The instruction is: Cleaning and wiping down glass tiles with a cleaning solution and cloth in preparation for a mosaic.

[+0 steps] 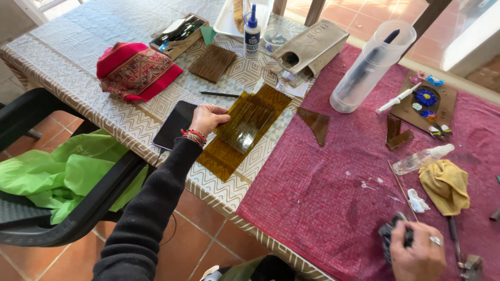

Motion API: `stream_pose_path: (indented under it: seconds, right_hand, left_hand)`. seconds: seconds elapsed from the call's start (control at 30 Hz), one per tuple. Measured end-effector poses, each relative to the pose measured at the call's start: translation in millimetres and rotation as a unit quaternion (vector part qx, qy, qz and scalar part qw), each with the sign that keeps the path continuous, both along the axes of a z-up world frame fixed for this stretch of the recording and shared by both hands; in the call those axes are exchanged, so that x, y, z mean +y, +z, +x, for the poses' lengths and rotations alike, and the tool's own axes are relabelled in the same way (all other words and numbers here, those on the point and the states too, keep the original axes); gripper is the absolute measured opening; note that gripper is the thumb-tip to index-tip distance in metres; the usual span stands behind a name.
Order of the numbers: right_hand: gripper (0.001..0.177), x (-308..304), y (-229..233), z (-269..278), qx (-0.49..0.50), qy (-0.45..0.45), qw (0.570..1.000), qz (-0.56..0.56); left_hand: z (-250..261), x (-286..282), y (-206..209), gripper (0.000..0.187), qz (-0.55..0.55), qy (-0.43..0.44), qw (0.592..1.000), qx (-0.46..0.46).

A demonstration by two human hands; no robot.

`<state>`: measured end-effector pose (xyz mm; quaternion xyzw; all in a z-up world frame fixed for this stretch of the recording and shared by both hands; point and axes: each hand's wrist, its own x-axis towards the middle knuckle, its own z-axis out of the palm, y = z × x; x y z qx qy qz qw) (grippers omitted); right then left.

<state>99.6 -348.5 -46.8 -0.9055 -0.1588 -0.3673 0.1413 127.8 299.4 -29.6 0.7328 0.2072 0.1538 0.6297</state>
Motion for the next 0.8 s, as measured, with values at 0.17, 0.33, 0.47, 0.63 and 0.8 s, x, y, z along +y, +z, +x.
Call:
stream_pose_path:
  seconds: [0.17,0.33,0.47,0.63,0.8]
  right_hand:
    - [0.017,119,86,5,0.060,0.064,0.994,-0.063]
    - [0.028,229,90,8,0.031,0.153,0.982,-0.103]
    - [0.058,327,72,-1,0.060,0.358,0.930,-0.054]
    - [0.068,392,65,3,0.071,0.410,0.907,-0.068]
    - [0.059,405,55,13,0.105,0.392,0.912,-0.065]
  left_hand:
    - [-10,-27,32,0.028,0.210,0.046,0.973,0.080]
    - [-21,-39,41,0.029,0.308,0.082,0.942,0.102]
    - [-18,-39,41,0.033,0.355,0.073,0.926,0.108]
    - [-10,-18,26,0.036,0.350,0.081,0.929,0.093]
    - [21,15,50,0.032,0.380,0.141,0.913,0.041]
